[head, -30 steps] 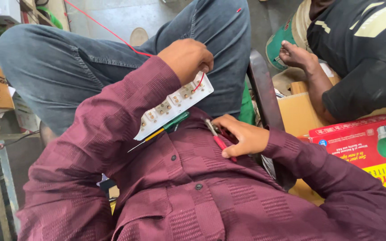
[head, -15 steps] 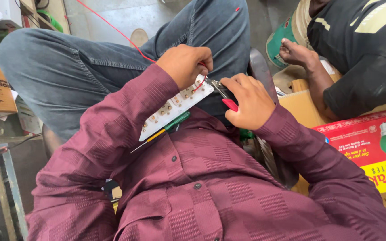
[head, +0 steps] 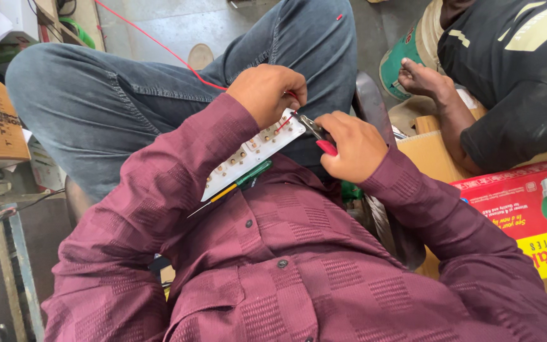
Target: The person assembles a white electrical switchboard by connecting red wires to multiple switch terminals. They use a screwdriver to tighten the connections and pliers to cut the wires, working on the board resting on their lap.
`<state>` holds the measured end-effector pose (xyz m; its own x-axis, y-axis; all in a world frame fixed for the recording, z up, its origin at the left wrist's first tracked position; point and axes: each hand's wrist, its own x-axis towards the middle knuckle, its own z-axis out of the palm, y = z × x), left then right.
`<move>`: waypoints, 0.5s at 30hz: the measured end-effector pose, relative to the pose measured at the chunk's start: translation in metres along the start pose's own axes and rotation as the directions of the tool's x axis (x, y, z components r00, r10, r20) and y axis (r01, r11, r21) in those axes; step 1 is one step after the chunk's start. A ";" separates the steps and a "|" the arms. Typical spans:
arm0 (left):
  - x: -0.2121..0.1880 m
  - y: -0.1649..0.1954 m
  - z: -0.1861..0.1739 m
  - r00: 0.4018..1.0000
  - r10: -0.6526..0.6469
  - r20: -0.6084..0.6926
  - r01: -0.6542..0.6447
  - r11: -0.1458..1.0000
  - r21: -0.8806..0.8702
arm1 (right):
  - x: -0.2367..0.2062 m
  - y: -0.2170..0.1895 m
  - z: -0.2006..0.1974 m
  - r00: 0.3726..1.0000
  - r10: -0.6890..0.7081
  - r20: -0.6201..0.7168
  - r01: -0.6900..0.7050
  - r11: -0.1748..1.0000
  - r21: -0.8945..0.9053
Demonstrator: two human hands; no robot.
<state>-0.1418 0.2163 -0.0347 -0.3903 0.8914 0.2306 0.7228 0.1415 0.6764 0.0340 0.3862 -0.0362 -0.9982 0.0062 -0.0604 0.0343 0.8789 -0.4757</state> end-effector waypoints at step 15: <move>-0.095 0.020 0.023 0.863 -0.504 -0.020 0.105 0.218 -0.970 | -0.012 -0.022 0.001 0.906 -0.323 -0.273 0.342 0.939 0.027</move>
<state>-0.0772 0.1440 -0.0592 -0.7129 0.6896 -0.1276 -0.4363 -0.2937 0.8506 0.0454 0.3664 -0.0260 -0.9294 -0.1477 0.3383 -0.3082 0.8148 -0.4910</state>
